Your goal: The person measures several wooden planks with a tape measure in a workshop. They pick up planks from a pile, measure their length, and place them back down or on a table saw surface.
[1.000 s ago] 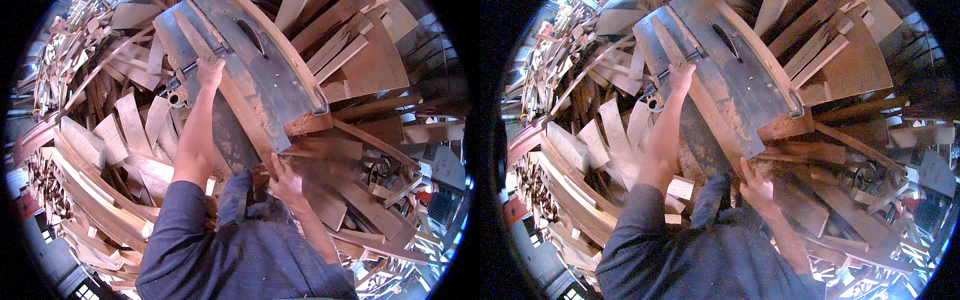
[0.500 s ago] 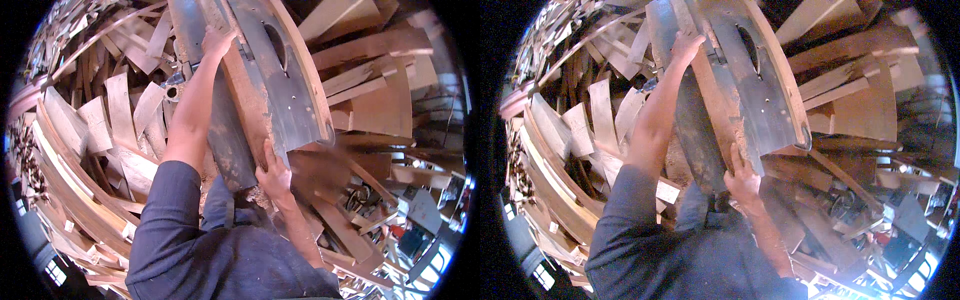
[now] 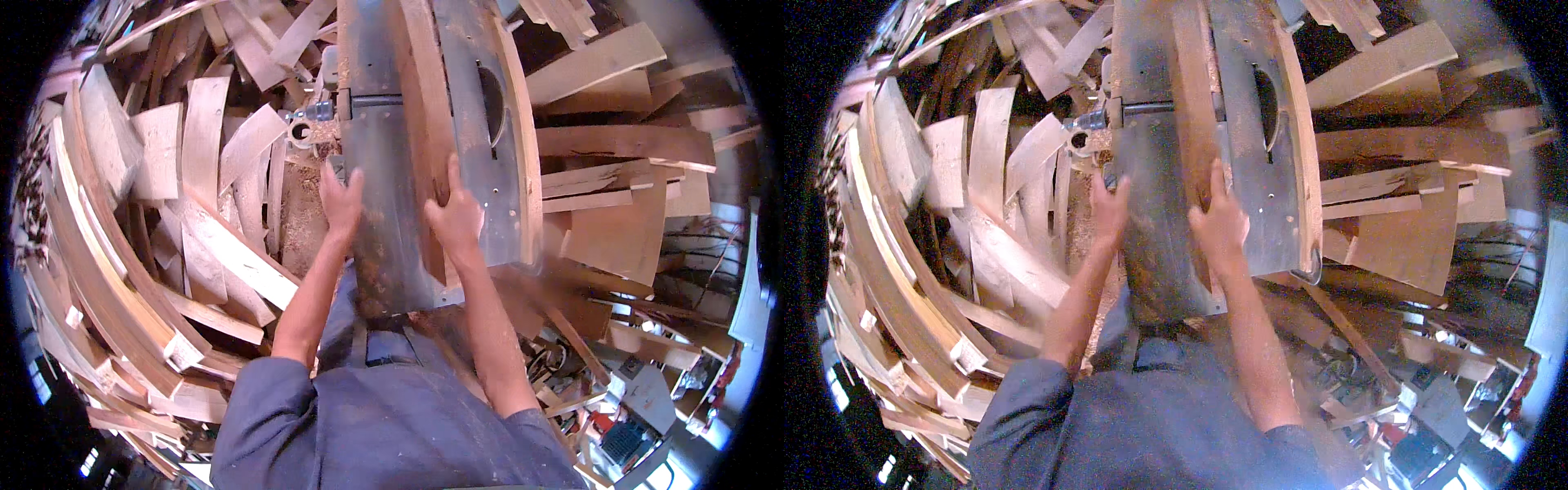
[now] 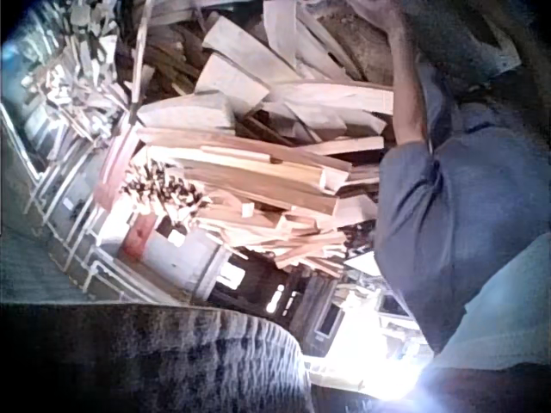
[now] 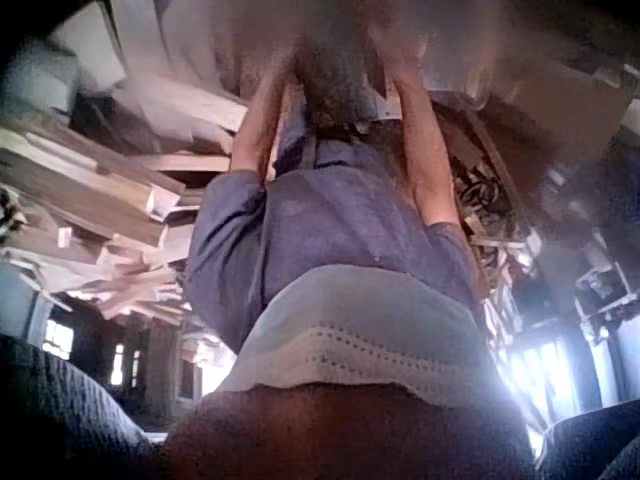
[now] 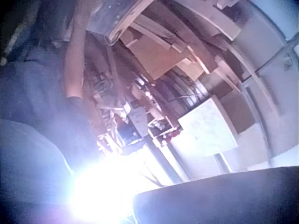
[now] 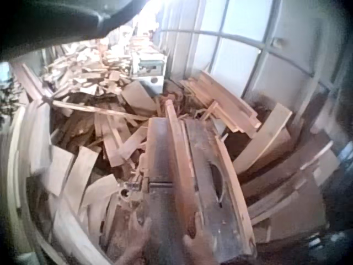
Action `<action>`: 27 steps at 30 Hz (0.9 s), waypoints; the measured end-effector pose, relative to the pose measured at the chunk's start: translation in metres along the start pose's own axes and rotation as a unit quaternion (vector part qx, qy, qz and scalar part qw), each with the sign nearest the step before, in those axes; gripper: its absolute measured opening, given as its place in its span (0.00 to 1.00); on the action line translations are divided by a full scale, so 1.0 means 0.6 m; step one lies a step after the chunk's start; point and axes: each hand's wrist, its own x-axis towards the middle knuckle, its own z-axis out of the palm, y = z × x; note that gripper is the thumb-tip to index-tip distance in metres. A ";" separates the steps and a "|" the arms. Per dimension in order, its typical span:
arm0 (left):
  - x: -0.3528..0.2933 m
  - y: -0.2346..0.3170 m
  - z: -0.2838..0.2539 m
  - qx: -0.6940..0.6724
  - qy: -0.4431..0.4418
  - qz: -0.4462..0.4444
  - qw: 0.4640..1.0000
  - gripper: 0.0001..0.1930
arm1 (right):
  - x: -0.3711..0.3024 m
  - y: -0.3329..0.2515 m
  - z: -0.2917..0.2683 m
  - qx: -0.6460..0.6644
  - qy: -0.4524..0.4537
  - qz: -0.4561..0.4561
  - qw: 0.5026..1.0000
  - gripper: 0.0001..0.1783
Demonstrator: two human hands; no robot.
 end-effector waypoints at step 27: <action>-0.148 -0.065 0.009 0.074 -0.043 -0.113 0.990 0.34 | 0.492 -0.110 0.050 -0.142 0.063 -0.067 0.986 0.56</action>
